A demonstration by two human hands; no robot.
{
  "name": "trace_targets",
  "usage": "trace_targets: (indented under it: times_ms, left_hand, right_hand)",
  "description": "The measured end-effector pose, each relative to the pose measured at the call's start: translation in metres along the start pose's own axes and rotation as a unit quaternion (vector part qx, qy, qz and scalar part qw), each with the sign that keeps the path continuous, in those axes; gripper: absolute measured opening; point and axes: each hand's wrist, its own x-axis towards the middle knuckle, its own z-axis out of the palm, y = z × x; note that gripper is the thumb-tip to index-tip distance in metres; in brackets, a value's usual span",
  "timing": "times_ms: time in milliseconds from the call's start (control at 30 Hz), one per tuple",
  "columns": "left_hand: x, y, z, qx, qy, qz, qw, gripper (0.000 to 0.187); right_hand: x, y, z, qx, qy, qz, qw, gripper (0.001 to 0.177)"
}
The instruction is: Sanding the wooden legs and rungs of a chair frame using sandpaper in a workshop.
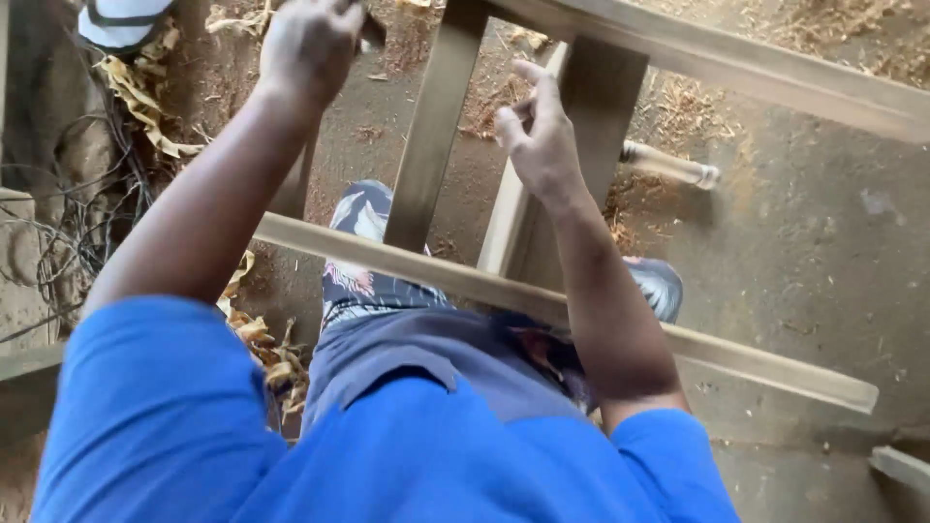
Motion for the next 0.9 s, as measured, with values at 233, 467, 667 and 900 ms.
trace_targets:
  times_ms: [233,467,667,900]
  left_hand:
    - [-0.114,-0.005,-0.127,-0.067,-0.123,0.060,0.988,0.017]
    - [-0.121,-0.007,-0.060,-0.365,-0.137,-0.107,0.915,0.047]
    - [-0.044,-0.031,-0.037,-0.387,-0.281,-0.138,0.867,0.079]
    - [-0.080,-0.031,-0.048,-0.395,-0.338,-0.161,0.839,0.110]
  right_hand:
    - [0.000,-0.014,0.005,-0.019,0.016,-0.015,1.000,0.046]
    - [-0.001,-0.025,0.006,-0.026,0.026,-0.022,0.999,0.047]
    - [0.006,-0.001,-0.003,-0.075,-0.002,-0.023,0.997,0.047]
    - [0.005,-0.012,-0.011,-0.047,0.020,-0.008,0.999,0.045]
